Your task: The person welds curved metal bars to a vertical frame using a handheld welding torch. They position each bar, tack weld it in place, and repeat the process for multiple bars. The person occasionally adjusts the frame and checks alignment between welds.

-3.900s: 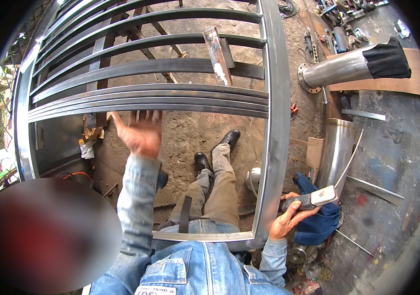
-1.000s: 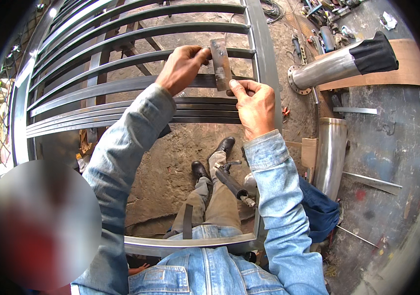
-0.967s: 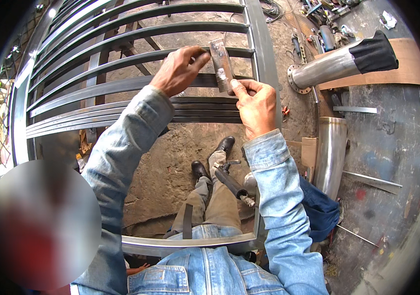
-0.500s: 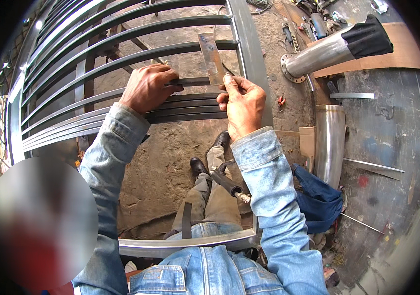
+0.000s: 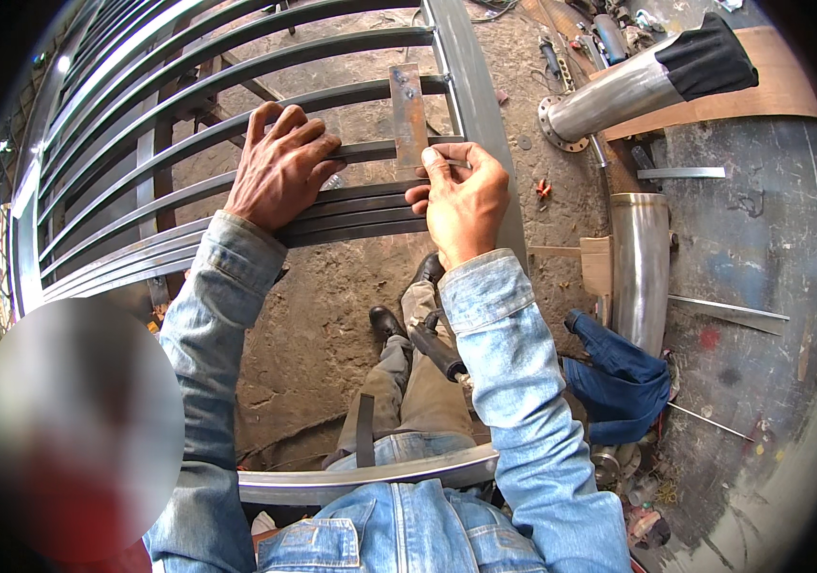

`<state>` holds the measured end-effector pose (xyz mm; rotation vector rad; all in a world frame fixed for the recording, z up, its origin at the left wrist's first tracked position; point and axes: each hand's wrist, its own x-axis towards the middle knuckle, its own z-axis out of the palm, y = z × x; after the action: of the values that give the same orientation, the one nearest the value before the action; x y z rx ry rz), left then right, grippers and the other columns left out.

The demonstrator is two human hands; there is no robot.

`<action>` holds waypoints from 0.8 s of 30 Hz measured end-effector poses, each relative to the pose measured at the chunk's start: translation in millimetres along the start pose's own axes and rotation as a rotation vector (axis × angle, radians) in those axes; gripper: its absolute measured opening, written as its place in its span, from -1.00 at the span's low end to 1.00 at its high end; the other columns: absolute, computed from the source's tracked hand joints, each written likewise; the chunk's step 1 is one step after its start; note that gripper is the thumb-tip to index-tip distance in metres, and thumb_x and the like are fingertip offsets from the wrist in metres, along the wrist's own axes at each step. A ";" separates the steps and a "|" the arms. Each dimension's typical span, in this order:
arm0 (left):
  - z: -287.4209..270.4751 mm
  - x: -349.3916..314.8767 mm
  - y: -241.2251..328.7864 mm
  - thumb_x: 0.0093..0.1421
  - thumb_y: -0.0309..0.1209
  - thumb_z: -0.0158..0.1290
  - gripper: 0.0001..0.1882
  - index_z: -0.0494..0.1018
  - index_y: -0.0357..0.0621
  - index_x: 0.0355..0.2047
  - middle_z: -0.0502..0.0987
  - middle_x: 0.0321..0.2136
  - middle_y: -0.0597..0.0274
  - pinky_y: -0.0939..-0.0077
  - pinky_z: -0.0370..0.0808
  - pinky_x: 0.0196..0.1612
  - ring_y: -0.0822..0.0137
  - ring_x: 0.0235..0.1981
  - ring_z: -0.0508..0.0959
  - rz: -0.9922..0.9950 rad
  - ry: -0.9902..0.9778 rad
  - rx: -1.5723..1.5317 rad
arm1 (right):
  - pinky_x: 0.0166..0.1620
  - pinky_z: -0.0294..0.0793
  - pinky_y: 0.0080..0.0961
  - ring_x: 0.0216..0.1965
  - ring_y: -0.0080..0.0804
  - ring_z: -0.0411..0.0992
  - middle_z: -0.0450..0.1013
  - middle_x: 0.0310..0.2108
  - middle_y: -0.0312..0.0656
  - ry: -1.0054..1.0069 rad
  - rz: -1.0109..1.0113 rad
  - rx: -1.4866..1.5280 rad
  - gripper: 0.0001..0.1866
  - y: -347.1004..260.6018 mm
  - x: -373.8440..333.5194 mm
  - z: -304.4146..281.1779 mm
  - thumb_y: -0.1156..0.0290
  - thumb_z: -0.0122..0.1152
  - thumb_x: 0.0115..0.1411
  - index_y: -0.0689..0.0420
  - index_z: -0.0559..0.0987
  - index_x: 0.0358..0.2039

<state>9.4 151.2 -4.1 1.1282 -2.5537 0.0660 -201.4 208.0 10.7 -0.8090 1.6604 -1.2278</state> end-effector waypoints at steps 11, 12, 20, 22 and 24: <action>8.7 2.0 -9.7 0.24 -0.22 0.23 -0.75 0.49 -0.10 -0.24 0.53 -0.26 0.26 -0.54 -0.21 0.43 0.15 0.06 0.53 -0.071 -0.158 -0.140 | -0.51 0.57 -0.40 -0.62 -0.34 0.60 0.60 -0.56 -0.06 0.023 -0.106 -0.340 -0.83 -1.2 1.3 -9.4 0.41 0.27 0.32 0.29 0.63 -0.28; 9.6 1.3 -9.3 0.25 -0.22 0.22 -0.74 0.47 -0.11 -0.24 0.51 -0.26 0.25 -0.55 -0.21 0.43 0.13 0.04 0.54 -0.077 -0.160 -0.139 | -0.46 0.58 -0.37 -0.60 -0.32 0.61 0.61 -0.54 -0.05 0.032 -0.168 -0.347 -0.81 0.3 1.9 -14.5 0.38 0.28 0.32 0.28 0.64 -0.27; 17.1 -2.4 -11.1 0.31 -0.25 0.16 -0.74 0.38 -0.14 -0.21 0.47 -0.26 0.17 -0.57 -0.28 0.42 0.06 -0.03 0.58 -0.089 -0.147 -0.200 | -0.52 0.57 -0.61 -0.49 -0.55 0.58 0.64 -0.41 -0.18 0.089 -0.206 -0.273 -0.82 -0.4 21.5 -77.4 0.43 0.23 0.35 0.32 0.65 -0.25; 19.4 -3.2 -10.3 0.32 -0.25 0.15 -0.74 0.38 -0.15 -0.20 0.47 -0.25 0.16 -0.58 -0.28 0.42 0.06 -0.04 0.58 -0.080 -0.137 -0.190 | -0.49 0.54 -0.59 -0.45 -0.57 0.57 0.63 -0.42 -0.20 0.075 -0.278 -0.227 -0.83 -1.9 15.2 -87.5 0.43 0.24 0.34 0.29 0.65 -0.23; 20.5 -3.8 -9.3 0.32 -0.25 0.14 -0.73 0.37 -0.16 -0.20 0.47 -0.25 0.16 -0.58 -0.28 0.42 0.05 -0.04 0.59 -0.073 -0.117 -0.174 | -0.44 0.49 -0.61 -0.44 -0.61 0.54 0.62 -0.44 -0.22 0.084 -0.318 -0.405 -0.84 -3.7 -1.2 -99.1 0.42 0.26 0.33 0.25 0.66 -0.22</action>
<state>12.4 143.9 -25.4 1.1879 -2.5572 -0.2421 -292.3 244.9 25.5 -1.3264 1.9344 -1.1598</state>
